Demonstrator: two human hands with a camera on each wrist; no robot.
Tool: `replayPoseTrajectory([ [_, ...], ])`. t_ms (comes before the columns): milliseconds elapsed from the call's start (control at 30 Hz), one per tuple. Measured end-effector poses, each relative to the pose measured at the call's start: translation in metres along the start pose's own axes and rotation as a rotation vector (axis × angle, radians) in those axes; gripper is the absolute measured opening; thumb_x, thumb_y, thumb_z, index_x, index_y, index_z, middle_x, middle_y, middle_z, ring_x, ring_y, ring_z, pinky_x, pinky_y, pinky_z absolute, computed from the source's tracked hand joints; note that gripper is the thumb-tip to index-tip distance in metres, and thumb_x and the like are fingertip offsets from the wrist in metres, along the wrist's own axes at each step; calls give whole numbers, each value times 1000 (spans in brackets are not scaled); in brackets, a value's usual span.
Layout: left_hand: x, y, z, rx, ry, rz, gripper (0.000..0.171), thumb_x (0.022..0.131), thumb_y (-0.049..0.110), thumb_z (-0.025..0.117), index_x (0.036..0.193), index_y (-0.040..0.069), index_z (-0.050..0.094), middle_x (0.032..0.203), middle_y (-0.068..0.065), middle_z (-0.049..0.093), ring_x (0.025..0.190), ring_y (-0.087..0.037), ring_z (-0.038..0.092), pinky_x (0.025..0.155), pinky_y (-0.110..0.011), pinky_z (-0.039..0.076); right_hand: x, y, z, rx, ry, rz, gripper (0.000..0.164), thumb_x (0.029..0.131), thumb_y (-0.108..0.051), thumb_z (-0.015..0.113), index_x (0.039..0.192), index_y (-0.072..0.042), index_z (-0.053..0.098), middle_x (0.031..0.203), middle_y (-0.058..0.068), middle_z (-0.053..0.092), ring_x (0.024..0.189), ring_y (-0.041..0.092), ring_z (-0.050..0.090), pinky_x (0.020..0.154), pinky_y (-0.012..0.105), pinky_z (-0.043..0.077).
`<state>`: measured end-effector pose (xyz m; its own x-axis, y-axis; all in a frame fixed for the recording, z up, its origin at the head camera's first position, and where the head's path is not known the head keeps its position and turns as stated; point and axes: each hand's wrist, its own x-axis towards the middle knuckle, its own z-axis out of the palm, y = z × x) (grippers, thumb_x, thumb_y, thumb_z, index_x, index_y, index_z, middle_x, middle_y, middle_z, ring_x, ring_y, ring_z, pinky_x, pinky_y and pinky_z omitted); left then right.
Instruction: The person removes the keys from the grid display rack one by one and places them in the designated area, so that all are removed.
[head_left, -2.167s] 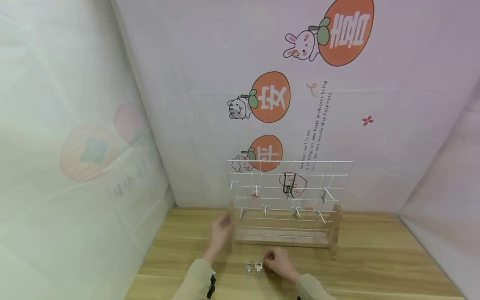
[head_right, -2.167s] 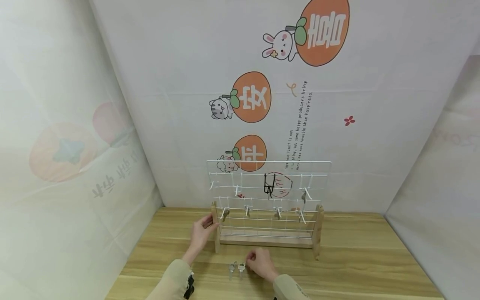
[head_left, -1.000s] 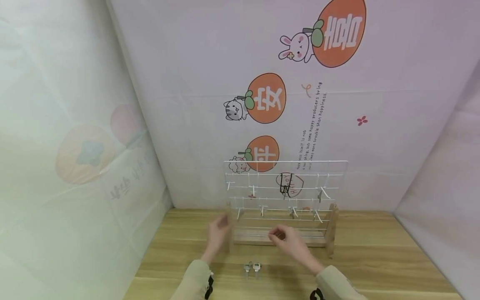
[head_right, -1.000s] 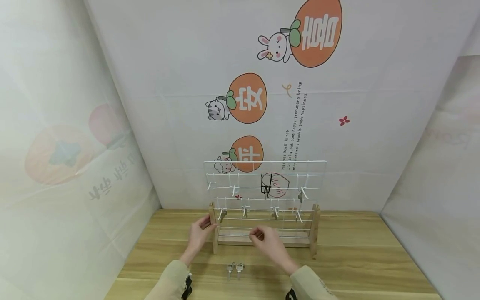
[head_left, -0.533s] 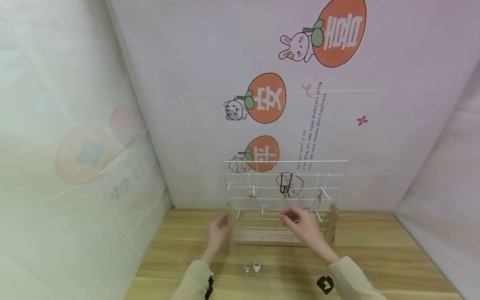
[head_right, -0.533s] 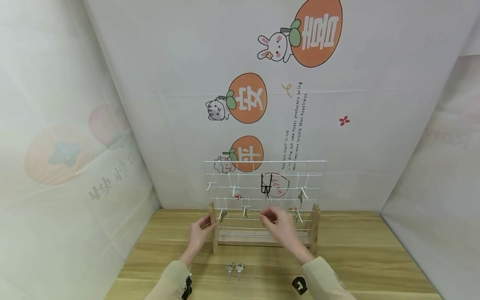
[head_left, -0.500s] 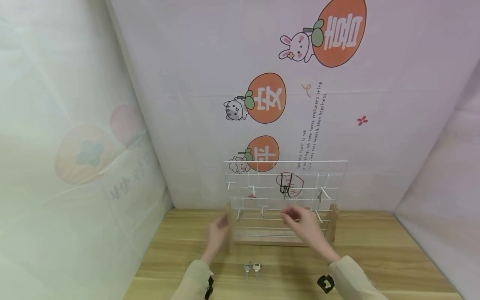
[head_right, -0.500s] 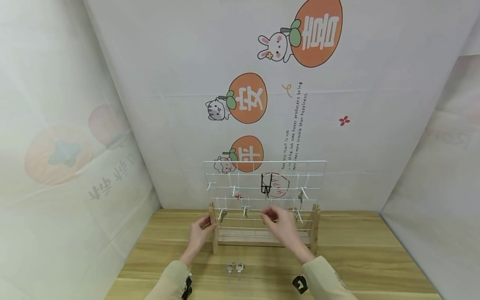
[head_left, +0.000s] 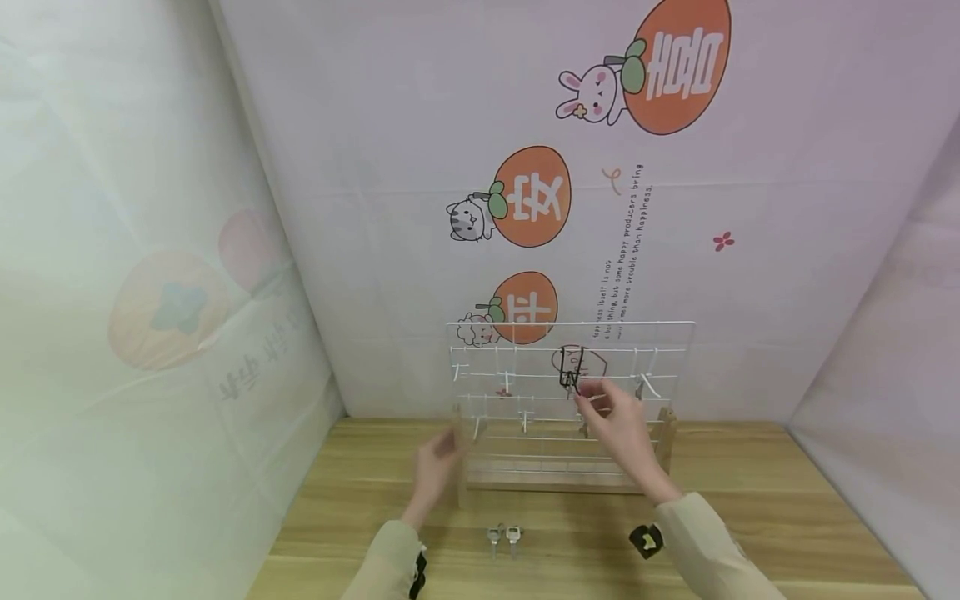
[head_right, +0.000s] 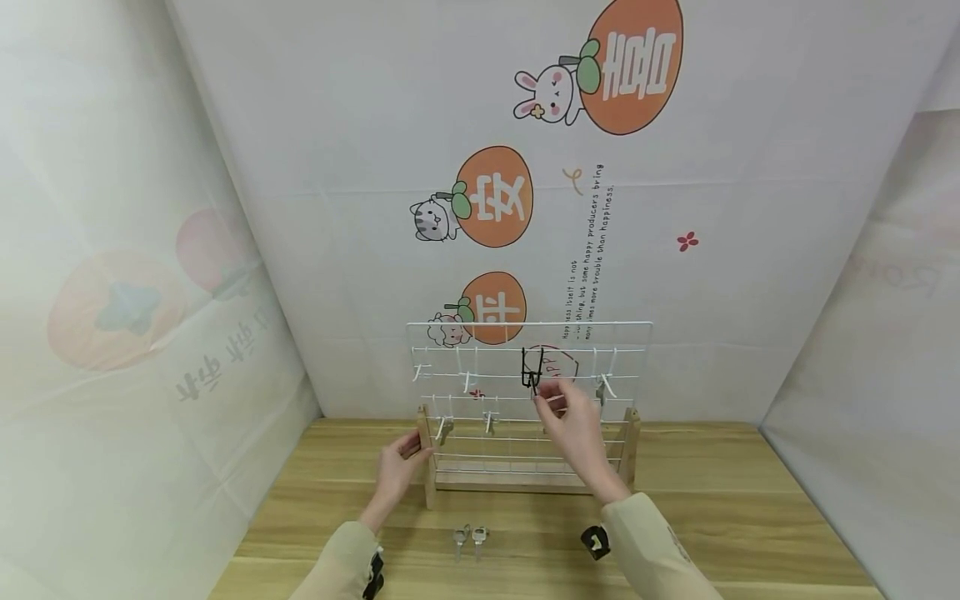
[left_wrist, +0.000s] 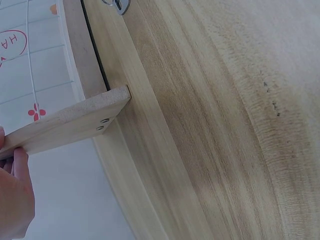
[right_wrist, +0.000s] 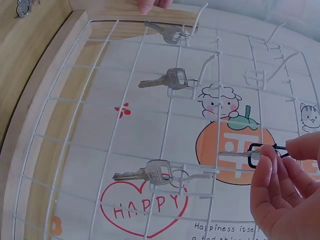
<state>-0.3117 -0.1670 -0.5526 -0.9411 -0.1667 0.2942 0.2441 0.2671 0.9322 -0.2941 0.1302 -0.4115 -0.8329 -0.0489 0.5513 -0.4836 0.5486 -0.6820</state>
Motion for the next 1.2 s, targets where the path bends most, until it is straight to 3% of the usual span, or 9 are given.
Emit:
replayPoseTrajectory([
  [633, 0, -1, -1, 23, 6, -13, 46, 87, 13, 75, 126, -6, 62, 123, -26, 67, 114, -40, 66, 98, -46, 57, 15, -1, 9, -113, 98, -131, 27, 84, -1, 75, 109, 1, 64, 95, 13, 72, 74, 19, 69, 66, 26, 63],
  [967, 0, -1, -1, 6, 4, 4, 45, 87, 13, 75, 126, -7, 62, 122, -27, 68, 113, -40, 66, 97, -45, 58, 17, 2, 11, -150, 97, -157, 31, 83, -2, 76, 112, -1, 65, 94, 13, 72, 72, 18, 70, 64, 21, 61],
  [1200, -5, 17, 0, 0, 13, 9, 41, 88, 2, 71, 125, -12, 60, 121, -32, 66, 113, -46, 64, 98, -53, 56, 17, 2, 13, -147, 108, -158, 30, 83, -7, 78, 110, -1, 66, 94, 14, 72, 72, 19, 70, 63, 23, 62],
])
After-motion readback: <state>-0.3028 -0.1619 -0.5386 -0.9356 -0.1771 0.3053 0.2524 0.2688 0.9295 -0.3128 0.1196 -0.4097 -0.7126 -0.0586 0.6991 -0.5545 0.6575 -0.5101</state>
